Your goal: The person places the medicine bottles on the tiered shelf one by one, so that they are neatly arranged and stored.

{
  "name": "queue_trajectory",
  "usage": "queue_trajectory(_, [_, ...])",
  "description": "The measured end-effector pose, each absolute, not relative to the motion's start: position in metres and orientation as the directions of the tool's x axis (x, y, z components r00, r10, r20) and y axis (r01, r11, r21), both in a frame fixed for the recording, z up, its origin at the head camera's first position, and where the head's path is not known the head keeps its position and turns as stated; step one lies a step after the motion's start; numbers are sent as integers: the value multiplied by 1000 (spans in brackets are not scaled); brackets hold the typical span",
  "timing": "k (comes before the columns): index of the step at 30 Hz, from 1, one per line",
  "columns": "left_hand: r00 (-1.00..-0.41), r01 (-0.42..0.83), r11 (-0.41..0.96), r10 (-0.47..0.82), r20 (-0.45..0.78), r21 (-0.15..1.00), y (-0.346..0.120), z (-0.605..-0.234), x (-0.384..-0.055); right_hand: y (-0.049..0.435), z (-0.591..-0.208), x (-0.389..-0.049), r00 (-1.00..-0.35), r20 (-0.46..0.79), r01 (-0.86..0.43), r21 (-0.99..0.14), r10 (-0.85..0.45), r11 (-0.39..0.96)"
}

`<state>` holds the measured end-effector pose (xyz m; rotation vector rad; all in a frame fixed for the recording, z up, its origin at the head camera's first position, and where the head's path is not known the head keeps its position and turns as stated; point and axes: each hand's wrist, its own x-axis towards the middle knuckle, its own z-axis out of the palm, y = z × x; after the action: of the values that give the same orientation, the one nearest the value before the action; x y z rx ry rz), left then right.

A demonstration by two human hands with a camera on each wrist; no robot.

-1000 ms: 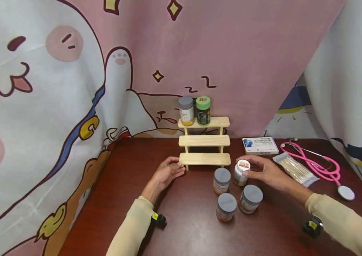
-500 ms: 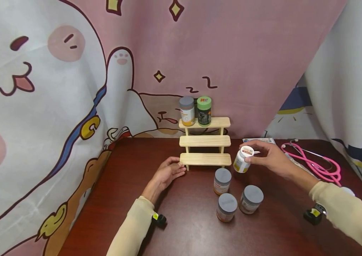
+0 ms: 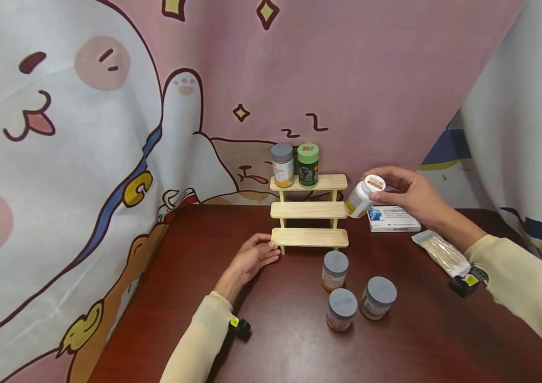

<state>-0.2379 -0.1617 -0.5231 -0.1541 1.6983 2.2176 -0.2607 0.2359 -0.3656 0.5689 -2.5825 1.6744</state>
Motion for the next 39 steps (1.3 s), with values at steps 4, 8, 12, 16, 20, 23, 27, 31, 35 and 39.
queue_trajectory(4, [-934,-336,-216,198,-296,917,-162,-522,-238,233,-354,-271,-932,268,-344,-869,-245,355])
queue_trajectory(8, [-936,-332,-207,191,-295,920,-162,-522,-237,226,-346,-282,-931,311,-362,-856,-192,369])
queue_trajectory(12, [-937,-333,-221,190,-294,917,-161,-523,-237,218,-341,-292,-928,321,-368,-869,-191,329])
queue_trajectory(16, [-936,-334,-229,196,-293,914,-158,-524,-238,208,-337,-300,-925,324,-374,-872,-199,315])
queue_trajectory(20, [-936,-334,-221,193,-294,916,-156,-525,-238,198,-337,-308,-912,354,-404,-864,-208,300])
queue_trajectory(23, [-936,-333,-216,193,-294,918,-156,-526,-238,193,-337,-312,-905,373,-422,-853,-205,308])
queue_trajectory(27, [-935,-334,-210,200,-294,919,-156,-525,-239,189,-338,-317,-903,380,-426,-850,-199,311])
queue_trajectory(31, [-936,-330,-206,199,-291,921,-158,-523,-239,184,-340,-324,-903,379,-424,-860,-200,284])
queue_trajectory(35, [-939,-323,-210,193,-285,923,-159,-523,-239,179,-343,-327,-908,373,-415,-866,-193,280])
queue_trajectory(39, [-941,-321,-209,184,-285,924,-160,-523,-236,176,-348,-327,-916,356,-398,-867,-188,300])
